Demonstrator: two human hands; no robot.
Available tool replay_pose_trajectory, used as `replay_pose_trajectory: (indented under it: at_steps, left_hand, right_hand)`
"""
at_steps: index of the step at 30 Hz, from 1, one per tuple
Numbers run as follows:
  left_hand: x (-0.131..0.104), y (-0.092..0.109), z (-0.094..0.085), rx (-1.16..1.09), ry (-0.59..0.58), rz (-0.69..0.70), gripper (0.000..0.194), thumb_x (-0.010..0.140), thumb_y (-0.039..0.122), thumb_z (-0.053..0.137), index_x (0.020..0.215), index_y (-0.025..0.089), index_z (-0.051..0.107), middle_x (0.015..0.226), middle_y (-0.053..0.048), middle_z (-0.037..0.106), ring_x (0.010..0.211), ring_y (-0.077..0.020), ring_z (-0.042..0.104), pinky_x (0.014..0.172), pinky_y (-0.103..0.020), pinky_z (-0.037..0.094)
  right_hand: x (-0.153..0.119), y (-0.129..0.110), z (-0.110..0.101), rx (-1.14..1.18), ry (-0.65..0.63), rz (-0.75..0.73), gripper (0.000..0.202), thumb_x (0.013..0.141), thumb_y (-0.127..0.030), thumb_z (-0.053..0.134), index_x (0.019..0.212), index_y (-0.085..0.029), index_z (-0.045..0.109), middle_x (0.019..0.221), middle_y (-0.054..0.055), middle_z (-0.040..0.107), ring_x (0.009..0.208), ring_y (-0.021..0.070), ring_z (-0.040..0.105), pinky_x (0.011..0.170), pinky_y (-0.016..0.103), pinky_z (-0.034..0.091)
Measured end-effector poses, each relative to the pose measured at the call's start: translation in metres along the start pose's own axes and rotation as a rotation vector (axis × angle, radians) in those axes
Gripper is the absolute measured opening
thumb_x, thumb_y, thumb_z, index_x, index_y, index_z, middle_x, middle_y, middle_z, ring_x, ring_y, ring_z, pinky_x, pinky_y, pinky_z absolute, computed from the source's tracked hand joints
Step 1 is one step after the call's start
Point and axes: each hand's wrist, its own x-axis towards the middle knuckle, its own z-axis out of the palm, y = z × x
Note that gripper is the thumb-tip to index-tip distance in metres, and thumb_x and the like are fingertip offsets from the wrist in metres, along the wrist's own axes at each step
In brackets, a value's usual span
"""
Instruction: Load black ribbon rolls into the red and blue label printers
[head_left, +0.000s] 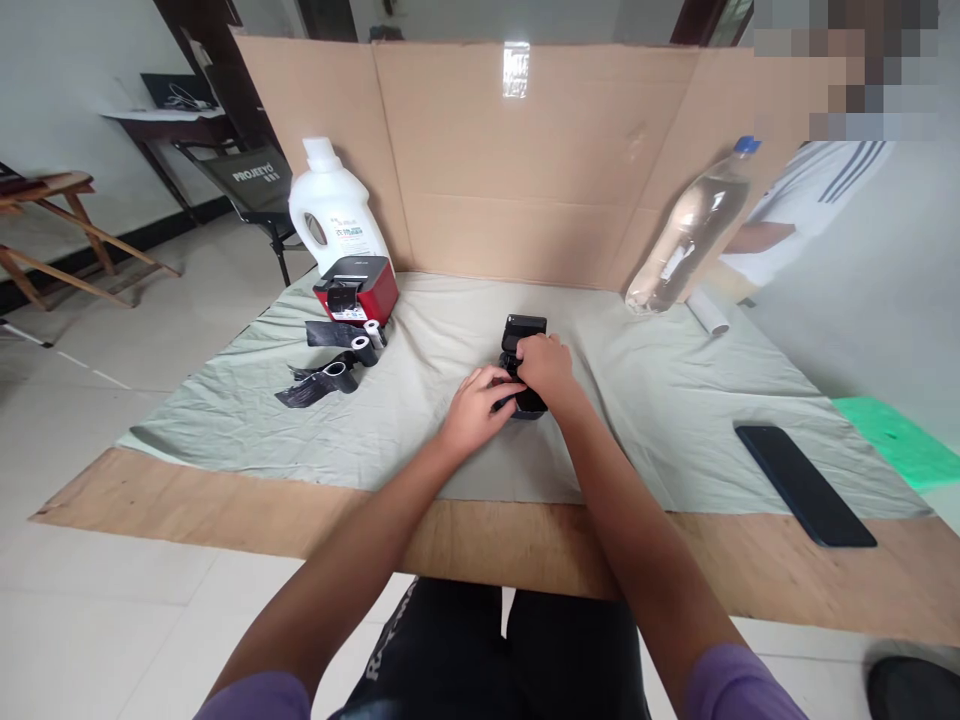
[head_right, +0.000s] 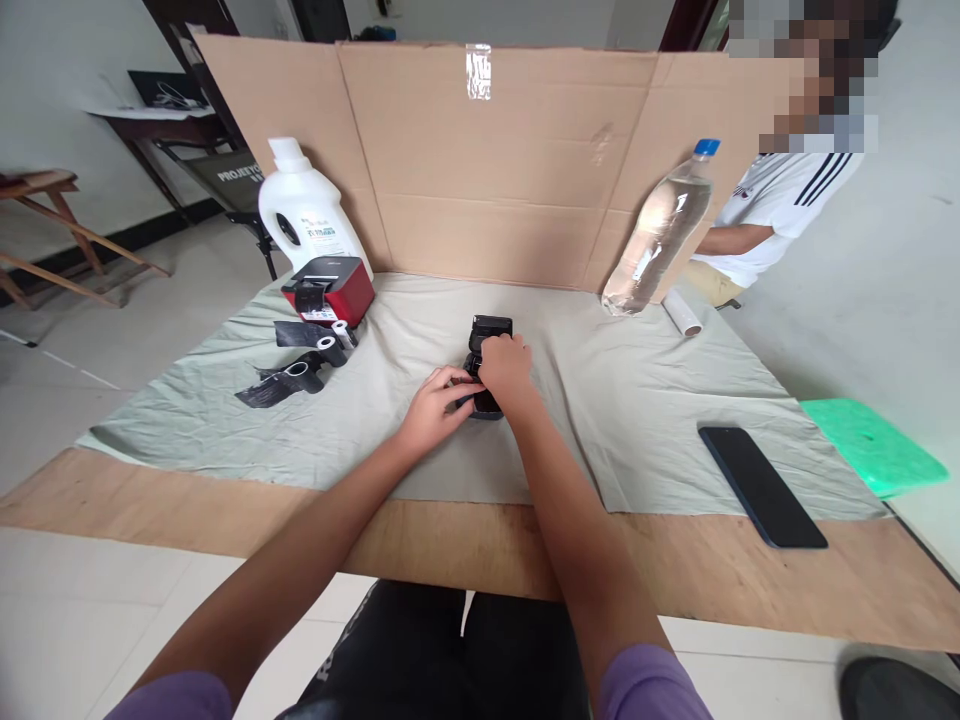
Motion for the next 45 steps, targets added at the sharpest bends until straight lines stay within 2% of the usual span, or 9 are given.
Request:
replay_pose_trajectory:
  at_steps: [10, 15, 19, 21, 24, 27, 33, 38, 45]
  left_hand:
    - [0.001, 0.001, 0.0, 0.008, 0.002, -0.009, 0.027, 0.093, 0.016, 0.06, 0.111, 0.026, 0.077, 0.111, -0.007, 0.066, 0.104, -0.0214, 0.062, 0.094, -0.039, 0.051]
    - [0.0, -0.002, -0.001, -0.119, 0.032, 0.015, 0.025, 0.097, 0.017, 0.056, 0.108, 0.023, 0.078, 0.108, -0.008, 0.067, 0.102, -0.0196, 0.065, 0.091, -0.035, 0.054]
    - [-0.002, -0.005, -0.003, -0.196, 0.055, 0.05, 0.025, 0.097, 0.017, 0.056, 0.11, 0.022, 0.077, 0.105, -0.008, 0.067, 0.096, -0.0172, 0.066, 0.085, -0.032, 0.055]
    - [-0.002, -0.005, -0.004, -0.183, 0.055, 0.06, 0.025, 0.098, 0.018, 0.056, 0.109, 0.023, 0.078, 0.104, -0.008, 0.067, 0.092, -0.0163, 0.066, 0.082, -0.031, 0.056]
    - [-0.003, -0.006, -0.006, -0.156, 0.06, 0.093, 0.025, 0.098, 0.019, 0.055, 0.109, 0.023, 0.078, 0.102, -0.007, 0.068, 0.089, -0.0154, 0.067, 0.08, -0.029, 0.056]
    - [-0.003, -0.006, -0.006, -0.126, 0.063, 0.126, 0.026, 0.099, 0.02, 0.054, 0.109, 0.023, 0.078, 0.102, -0.007, 0.068, 0.087, -0.0147, 0.067, 0.08, -0.029, 0.057]
    - [-0.004, -0.004, -0.008, -0.066, 0.021, 0.176, 0.025, 0.099, 0.021, 0.055, 0.109, 0.024, 0.078, 0.102, -0.007, 0.07, 0.084, -0.0137, 0.067, 0.076, -0.027, 0.056]
    - [-0.005, -0.003, -0.016, -0.011, 0.005, 0.236, 0.025, 0.098, 0.02, 0.055, 0.108, 0.023, 0.078, 0.099, -0.006, 0.07, 0.077, -0.0121, 0.065, 0.07, -0.025, 0.053]
    - [-0.008, -0.003, -0.024, 0.08, -0.091, 0.179, 0.03, 0.099, 0.023, 0.051, 0.11, 0.024, 0.079, 0.074, 0.0, 0.063, 0.059, -0.0094, 0.055, 0.056, -0.021, 0.044]
  right_hand:
    - [0.0, -0.001, 0.0, 0.005, -0.014, -0.02, 0.028, 0.089, -0.01, 0.055, 0.107, -0.018, 0.075, 0.123, 0.015, 0.07, 0.12, 0.0316, 0.056, 0.096, 0.04, 0.044]
    - [-0.001, 0.011, -0.018, 0.114, -0.102, -0.01, 0.027, 0.09, -0.03, 0.064, 0.113, -0.022, 0.073, 0.125, 0.01, 0.07, 0.123, 0.0334, 0.055, 0.097, 0.041, 0.046]
    - [0.003, 0.02, -0.03, 0.208, 0.212, 0.0, 0.04, 0.096, -0.035, 0.053, 0.13, -0.016, 0.062, 0.135, 0.014, 0.063, 0.124, 0.035, 0.051, 0.1, 0.044, 0.044]
    - [0.006, 0.024, -0.028, 0.244, 0.298, -0.002, 0.045, 0.097, -0.032, 0.051, 0.138, -0.013, 0.054, 0.139, 0.017, 0.059, 0.127, 0.0366, 0.046, 0.101, 0.046, 0.043]
    - [0.013, 0.033, -0.019, 0.286, 0.24, -0.033, 0.043, 0.095, -0.028, 0.053, 0.135, -0.013, 0.053, 0.134, 0.017, 0.061, 0.124, 0.0366, 0.047, 0.101, 0.047, 0.043]
    - [0.017, 0.044, -0.014, 0.332, 0.187, -0.115, 0.03, 0.092, -0.021, 0.053, 0.121, -0.016, 0.058, 0.128, 0.014, 0.062, 0.114, 0.03, 0.054, 0.097, 0.041, 0.045]
    - [0.013, 0.053, -0.022, 0.344, 0.024, -0.26, 0.014, 0.085, -0.012, 0.059, 0.097, -0.017, 0.064, 0.108, 0.009, 0.065, 0.097, 0.0207, 0.061, 0.087, 0.03, 0.046]
    - [0.002, 0.046, -0.03, 0.277, -0.151, -0.241, 0.014, 0.082, -0.007, 0.063, 0.091, -0.017, 0.064, 0.106, 0.007, 0.068, 0.093, 0.0189, 0.062, 0.077, 0.025, 0.045]
    - [0.001, 0.044, -0.029, 0.221, -0.173, -0.152, 0.017, 0.084, -0.015, 0.069, 0.1, -0.018, 0.065, 0.117, 0.009, 0.066, 0.098, 0.0203, 0.063, 0.078, 0.026, 0.049]
